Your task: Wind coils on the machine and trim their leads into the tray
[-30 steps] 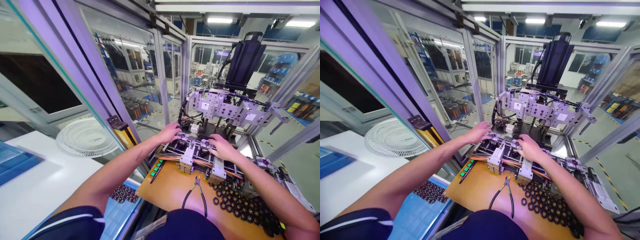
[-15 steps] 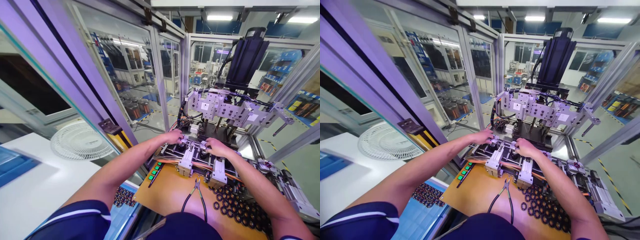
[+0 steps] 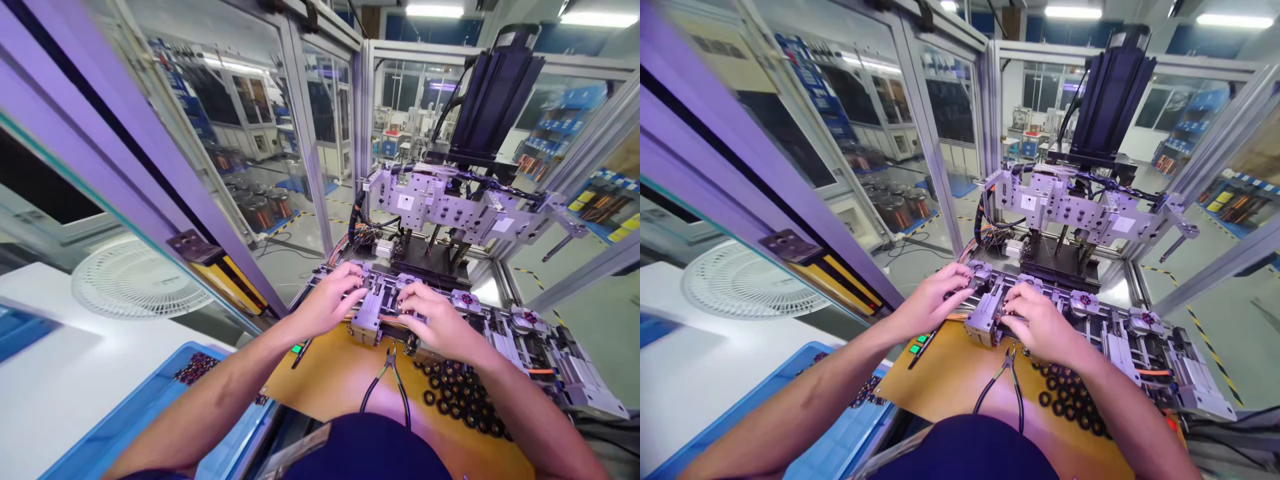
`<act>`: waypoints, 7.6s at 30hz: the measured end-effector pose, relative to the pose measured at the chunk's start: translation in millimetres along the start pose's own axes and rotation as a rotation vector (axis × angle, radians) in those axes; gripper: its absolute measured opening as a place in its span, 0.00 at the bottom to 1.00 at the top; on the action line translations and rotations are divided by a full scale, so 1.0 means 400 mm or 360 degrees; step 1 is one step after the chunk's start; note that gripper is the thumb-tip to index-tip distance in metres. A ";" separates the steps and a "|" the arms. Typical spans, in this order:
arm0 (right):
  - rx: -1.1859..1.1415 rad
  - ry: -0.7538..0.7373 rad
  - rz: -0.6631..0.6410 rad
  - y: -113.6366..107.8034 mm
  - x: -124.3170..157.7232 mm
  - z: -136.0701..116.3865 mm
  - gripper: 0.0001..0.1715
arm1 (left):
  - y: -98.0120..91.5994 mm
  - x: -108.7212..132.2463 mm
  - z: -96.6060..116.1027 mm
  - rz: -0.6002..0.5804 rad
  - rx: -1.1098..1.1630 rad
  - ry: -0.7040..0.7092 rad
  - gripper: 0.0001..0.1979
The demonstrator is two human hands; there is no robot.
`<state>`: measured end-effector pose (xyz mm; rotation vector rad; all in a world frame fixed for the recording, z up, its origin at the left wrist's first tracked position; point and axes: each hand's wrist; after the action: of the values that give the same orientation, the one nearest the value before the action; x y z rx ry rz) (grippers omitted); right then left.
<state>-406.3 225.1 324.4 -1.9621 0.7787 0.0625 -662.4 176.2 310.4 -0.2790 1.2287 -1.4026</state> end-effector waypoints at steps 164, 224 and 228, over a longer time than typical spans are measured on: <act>-0.0989 0.0298 0.0222 0.288 0.110 -0.135 0.07 | 0.145 0.319 0.153 0.0746 0.0739 -0.0237 0.16; 0.0713 0.0085 0.0738 0.099 0.282 -0.008 0.31 | 0.409 0.490 -0.082 0.0123 0.0018 -0.0351 0.41; 0.0721 0.0524 0.0589 0.211 0.507 0.016 0.15 | 0.380 0.485 -0.063 0.0203 -0.0016 -0.0324 0.40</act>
<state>-289.7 104.1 182.7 -1.3976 1.2465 -0.2059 -647.9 64.4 89.7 -0.3363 1.0674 -1.2266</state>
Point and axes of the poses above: each hand's wrist, its own x-axis away from the middle knuckle, its own y-axis out of the palm, z = x × y, and after that the axes turned 1 degree about x, right-handed
